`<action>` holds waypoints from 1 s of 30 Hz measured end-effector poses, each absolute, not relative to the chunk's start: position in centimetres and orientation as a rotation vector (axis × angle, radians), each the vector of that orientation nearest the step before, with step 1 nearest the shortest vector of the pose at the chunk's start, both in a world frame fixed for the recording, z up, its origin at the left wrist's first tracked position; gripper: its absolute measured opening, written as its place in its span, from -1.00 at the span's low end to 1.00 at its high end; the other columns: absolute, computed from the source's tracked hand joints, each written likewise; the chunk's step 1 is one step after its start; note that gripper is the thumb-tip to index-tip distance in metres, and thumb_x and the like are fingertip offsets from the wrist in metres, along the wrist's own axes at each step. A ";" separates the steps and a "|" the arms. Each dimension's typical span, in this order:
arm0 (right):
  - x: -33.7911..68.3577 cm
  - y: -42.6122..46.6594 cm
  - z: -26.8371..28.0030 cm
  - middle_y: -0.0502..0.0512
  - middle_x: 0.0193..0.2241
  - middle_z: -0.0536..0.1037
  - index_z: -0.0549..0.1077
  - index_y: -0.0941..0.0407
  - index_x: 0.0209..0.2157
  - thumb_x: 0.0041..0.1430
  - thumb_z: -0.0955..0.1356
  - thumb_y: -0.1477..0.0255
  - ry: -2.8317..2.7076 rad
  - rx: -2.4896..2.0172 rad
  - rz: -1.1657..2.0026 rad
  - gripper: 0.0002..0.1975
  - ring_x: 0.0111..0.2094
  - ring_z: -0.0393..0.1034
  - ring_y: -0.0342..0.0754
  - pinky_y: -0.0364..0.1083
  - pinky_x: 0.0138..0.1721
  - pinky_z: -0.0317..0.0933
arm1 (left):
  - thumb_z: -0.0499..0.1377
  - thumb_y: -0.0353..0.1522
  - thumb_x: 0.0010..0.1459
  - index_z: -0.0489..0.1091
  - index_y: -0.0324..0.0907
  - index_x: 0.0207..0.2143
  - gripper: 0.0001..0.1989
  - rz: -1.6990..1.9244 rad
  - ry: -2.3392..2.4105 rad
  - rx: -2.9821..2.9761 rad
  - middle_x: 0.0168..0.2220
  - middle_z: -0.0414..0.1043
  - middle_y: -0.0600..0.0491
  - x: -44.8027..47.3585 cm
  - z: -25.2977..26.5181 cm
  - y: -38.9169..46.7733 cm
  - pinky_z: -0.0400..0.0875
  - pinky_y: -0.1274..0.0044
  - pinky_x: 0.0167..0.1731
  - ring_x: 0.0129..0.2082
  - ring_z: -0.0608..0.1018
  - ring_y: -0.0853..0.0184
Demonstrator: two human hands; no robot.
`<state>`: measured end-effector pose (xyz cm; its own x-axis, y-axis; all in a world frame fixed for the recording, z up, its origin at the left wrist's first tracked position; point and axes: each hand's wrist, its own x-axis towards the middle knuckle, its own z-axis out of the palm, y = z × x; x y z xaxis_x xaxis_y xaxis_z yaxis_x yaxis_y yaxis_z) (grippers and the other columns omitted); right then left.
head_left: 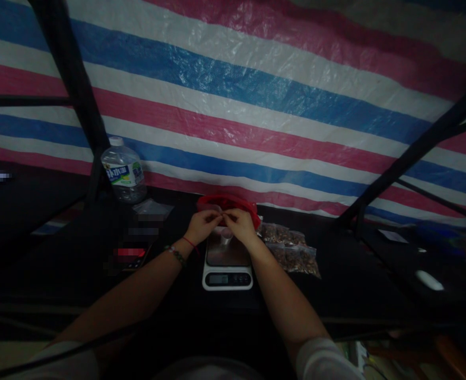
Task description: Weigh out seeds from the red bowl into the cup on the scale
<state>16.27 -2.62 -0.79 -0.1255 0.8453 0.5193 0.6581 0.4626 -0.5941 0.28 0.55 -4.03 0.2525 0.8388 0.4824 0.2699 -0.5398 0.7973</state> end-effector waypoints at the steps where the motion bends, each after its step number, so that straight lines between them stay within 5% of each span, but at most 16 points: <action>1: 16.2 -2.7 -0.7 0.06 -0.34 0.60 0.57 0.11 -0.31 0.13 0.33 0.48 -1.867 -1.292 0.249 -0.84 -0.30 0.46 -0.09 -0.15 -0.22 0.28 | 0.17 -0.25 0.06 0.50 -0.21 -0.41 -0.78 1.292 1.018 1.953 -0.42 0.55 0.05 0.3 -3.9 0.4 0.40 0.57 -0.40 -0.43 0.54 0.37; 11: 15.8 -3.1 0.0 0.05 -0.48 0.46 0.42 0.12 -0.50 0.06 0.31 0.49 -1.791 -1.487 -0.050 -0.90 -0.39 0.35 -0.07 -0.12 -0.30 0.23 | 0.16 -0.32 -0.03 0.29 -0.19 -0.62 -0.81 1.443 1.241 1.857 -0.63 0.33 0.16 0.9 -3.0 -0.4 0.23 0.61 -0.54 -0.60 0.38 0.45; 20: 16.1 -3.1 -0.8 0.18 0.04 0.40 0.51 0.11 -0.14 0.17 0.20 0.58 -2.012 -1.145 -0.057 -0.67 0.01 0.33 -0.06 -0.08 0.03 0.26 | 0.13 -0.30 0.05 0.35 -0.19 -0.57 -0.81 1.435 1.193 1.897 -0.58 0.40 0.14 1.0 -2.9 -0.8 0.27 0.60 -0.49 -0.56 0.42 0.44; 30: 16.6 -2.8 -0.7 0.11 -0.18 0.58 0.47 0.03 0.02 0.24 0.26 0.46 -2.124 -1.384 0.076 -0.66 -0.14 0.44 -0.04 -0.10 -0.05 0.28 | 0.09 -0.31 0.11 0.45 -0.17 -0.41 -0.83 1.350 0.914 2.389 -0.39 0.50 0.01 -0.8 -1.9 -0.6 0.37 0.47 -0.22 -0.33 0.49 0.31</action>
<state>16.61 -2.80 -0.73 -0.2798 0.8499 0.4466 0.8158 0.4557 -0.3561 -0.80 -0.61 -1.86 0.3744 0.6292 0.6811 0.3985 -0.7724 0.4945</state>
